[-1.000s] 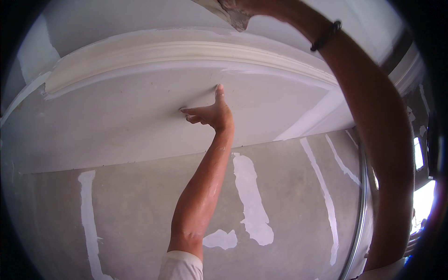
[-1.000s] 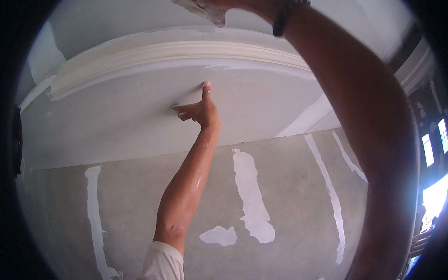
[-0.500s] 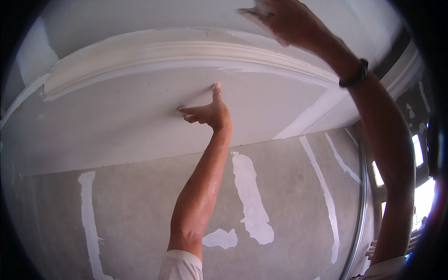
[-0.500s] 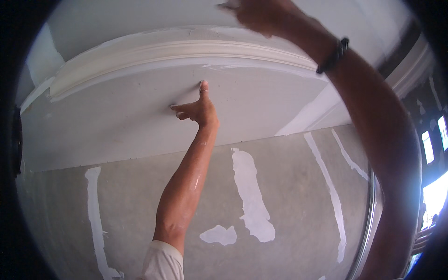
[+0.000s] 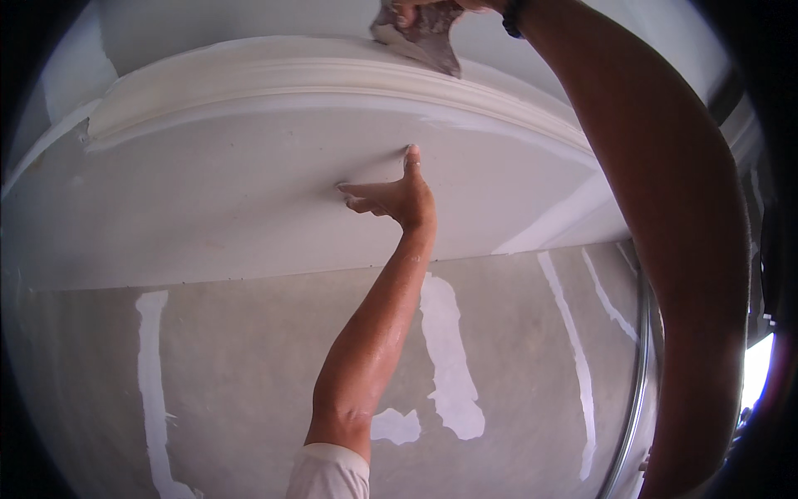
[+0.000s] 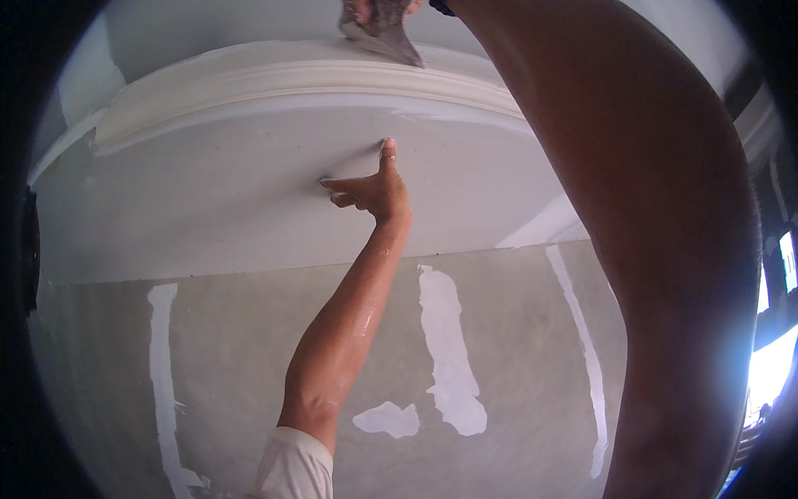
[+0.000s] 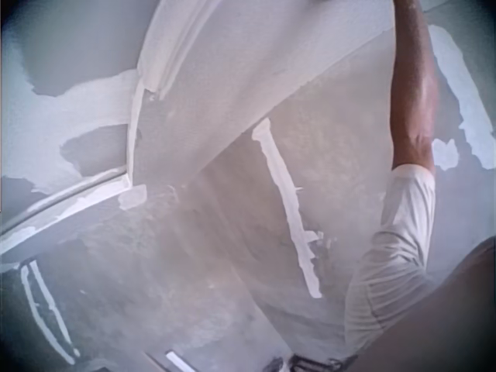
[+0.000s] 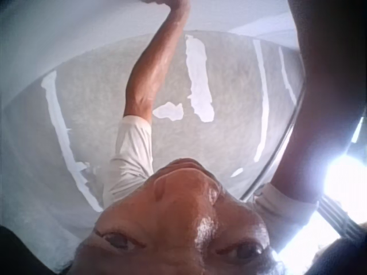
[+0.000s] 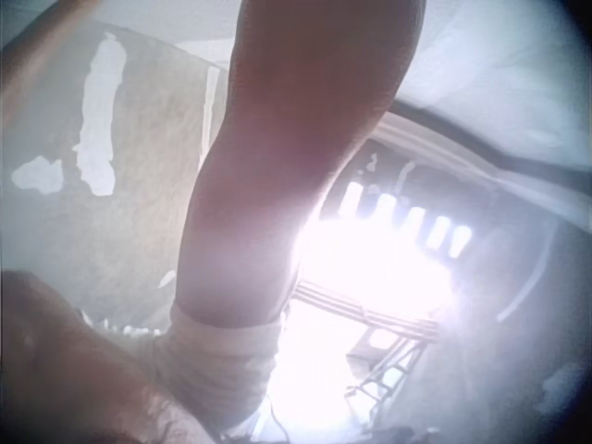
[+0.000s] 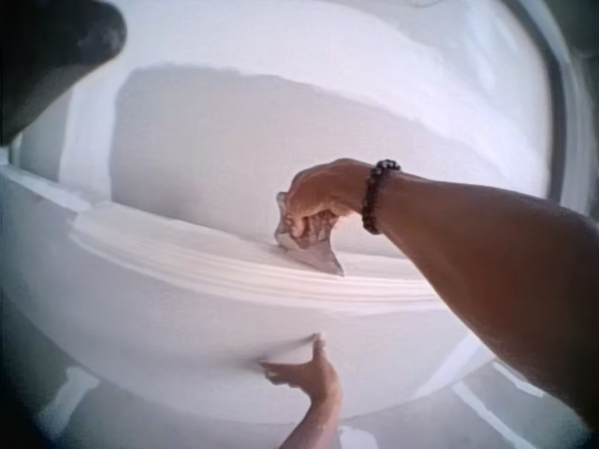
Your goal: The person applies plaster to a section of ceiling molding using a putty knife and then smooths the surface with a brush.
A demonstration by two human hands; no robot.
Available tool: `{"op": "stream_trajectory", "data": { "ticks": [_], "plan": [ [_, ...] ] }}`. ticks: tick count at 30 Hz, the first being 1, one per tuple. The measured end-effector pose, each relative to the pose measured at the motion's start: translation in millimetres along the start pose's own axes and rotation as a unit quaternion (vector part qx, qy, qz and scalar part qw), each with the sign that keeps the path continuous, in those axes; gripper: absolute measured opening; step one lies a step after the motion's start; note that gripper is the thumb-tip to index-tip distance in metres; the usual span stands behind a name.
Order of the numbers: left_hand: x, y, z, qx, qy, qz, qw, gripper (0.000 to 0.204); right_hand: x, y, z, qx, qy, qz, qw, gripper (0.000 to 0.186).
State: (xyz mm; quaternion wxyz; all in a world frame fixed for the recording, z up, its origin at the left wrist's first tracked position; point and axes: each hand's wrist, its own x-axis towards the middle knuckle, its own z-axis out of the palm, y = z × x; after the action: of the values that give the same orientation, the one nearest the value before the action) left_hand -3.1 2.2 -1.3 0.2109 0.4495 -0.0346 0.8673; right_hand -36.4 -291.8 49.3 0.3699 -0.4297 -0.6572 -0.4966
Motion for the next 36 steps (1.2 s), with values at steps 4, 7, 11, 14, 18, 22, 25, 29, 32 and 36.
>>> {"op": "stream_trajectory", "data": {
  "ticks": [4,7,11,14,18,22,25,29,32,36],
  "plan": [
    [1.1,3.5,-7.1,-0.032,-0.002,-0.005,0.999,0.123,8.9,-28.3,10.8,0.057,0.021,-0.070,0.996,0.019],
    [0.2,5.0,-6.7,-0.039,-0.005,-0.006,0.999,0.122,-20.1,-34.8,-1.0,0.032,0.029,-0.075,0.996,0.019],
    [5.5,3.9,-9.0,-0.016,0.002,-0.009,1.000,0.122,-13.6,17.1,5.7,-0.023,0.119,-0.009,0.993,0.027],
    [-2.6,7.9,-7.5,-0.034,-0.012,-0.011,0.999,0.122,-4.5,54.0,21.4,-0.229,0.176,-0.045,0.956,0.027],
    [-5.5,6.7,-0.3,-0.036,-0.008,0.000,0.999,0.122,-9.4,63.8,55.0,-0.201,0.253,-0.095,0.941,0.037],
    [-2.1,6.5,-3.4,-0.028,-0.007,-0.006,1.000,0.122,-18.0,57.1,103.4,-0.270,0.362,-0.120,0.884,0.038],
    [4.0,6.9,-11.7,-0.027,0.008,-0.013,1.000,0.123,-58.5,24.1,102.2,-0.261,0.231,-0.078,0.934,0.038],
    [-2.7,9.0,-7.3,-0.037,-0.001,-0.004,0.999,0.122,-61.0,84.2,54.1,-0.469,0.202,-0.135,0.849,0.029],
    [-6.2,6.7,-1.1,-0.037,-0.008,-0.002,0.999,0.122,-56.5,150.6,-0.1,-0.373,0.096,0.032,0.922,0.032],
    [4.2,3.2,-7.5,-0.019,0.005,0.003,1.000,0.125,-46.9,145.0,6.0,-0.247,0.099,0.015,0.964,0.037]
  ]
}}
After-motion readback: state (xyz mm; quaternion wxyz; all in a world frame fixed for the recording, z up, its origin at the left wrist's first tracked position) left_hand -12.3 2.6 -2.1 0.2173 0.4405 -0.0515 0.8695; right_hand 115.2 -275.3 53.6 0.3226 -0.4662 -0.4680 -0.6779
